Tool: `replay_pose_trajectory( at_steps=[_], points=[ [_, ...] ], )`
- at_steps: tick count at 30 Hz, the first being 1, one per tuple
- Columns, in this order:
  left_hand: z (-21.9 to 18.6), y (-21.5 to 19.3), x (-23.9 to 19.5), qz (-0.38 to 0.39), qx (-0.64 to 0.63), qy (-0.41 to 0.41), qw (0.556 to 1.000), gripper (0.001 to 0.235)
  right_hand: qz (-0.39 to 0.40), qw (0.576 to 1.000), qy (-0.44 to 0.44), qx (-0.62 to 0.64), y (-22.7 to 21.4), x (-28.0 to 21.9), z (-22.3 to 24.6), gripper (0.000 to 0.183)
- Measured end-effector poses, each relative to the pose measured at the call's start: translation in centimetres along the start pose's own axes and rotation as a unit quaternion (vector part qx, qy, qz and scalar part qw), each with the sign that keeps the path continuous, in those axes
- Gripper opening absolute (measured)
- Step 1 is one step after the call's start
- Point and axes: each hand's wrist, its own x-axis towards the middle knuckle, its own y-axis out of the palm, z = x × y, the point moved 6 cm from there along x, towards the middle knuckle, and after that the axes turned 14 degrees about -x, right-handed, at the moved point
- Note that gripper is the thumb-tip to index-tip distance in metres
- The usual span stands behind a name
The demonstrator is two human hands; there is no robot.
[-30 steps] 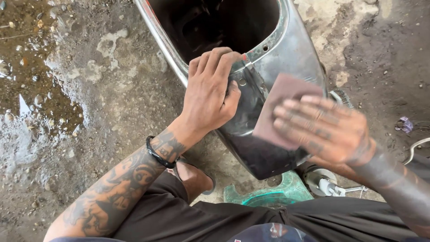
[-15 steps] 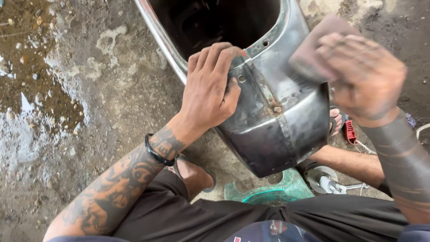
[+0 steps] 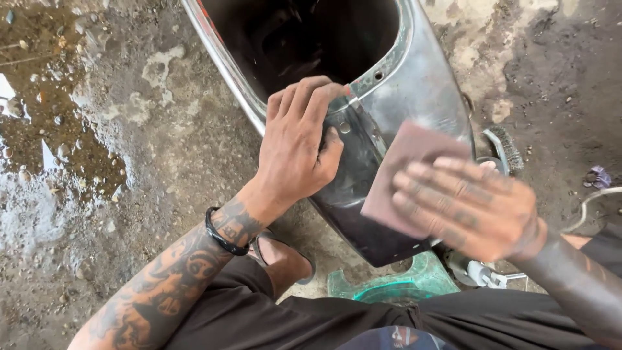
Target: The person sits on a small stool and sands the exterior surface of a large, hollow metal part using a sanding block. They hold the part steady with one hand while moving the sanding block back and forth across the metal surface.
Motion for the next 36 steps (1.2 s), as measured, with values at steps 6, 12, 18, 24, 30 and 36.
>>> replay_pose_trajectory(
  at_steps=[6, 12, 18, 24, 30, 36],
  points=[
    [-0.1, -0.1, 0.1, -0.004, -0.01, 0.0, 1.0, 0.051, -0.001, 0.998, -0.051, 0.035, 0.6, -0.8, -0.5, 0.016],
    [-0.1, -0.2, 0.2, -0.001, 0.001, 0.005, 1.0, 0.051, -0.041, 0.994, -0.096, 0.04, 1.0, 0.3, -1.0, 0.024],
    [-0.3, -0.1, 0.1, -0.003, 0.0, 0.042, 0.999, 0.053, -0.021, 0.99, 0.135, 0.035, -2.0, 1.0, -6.2, 0.009],
    [-1.0, 2.8, -2.5, 0.133, 0.138, 0.21, 0.959, 0.068, -0.107, 0.949, 0.258, 0.144, 0.4, -3.0, -5.0, 0.026],
    [-0.8, 3.2, -2.5, 0.207, 0.169, 0.211, 0.94, 0.074, -0.12, 0.914, 0.345, 0.177, 2.8, -4.6, -5.1, 0.024],
    [1.1, -0.3, -1.0, 0.078, 0.06, 0.038, 0.994, 0.063, -0.082, 0.929, 0.309, 0.187, 0.8, -3.5, -5.9, 0.018]
  ],
)
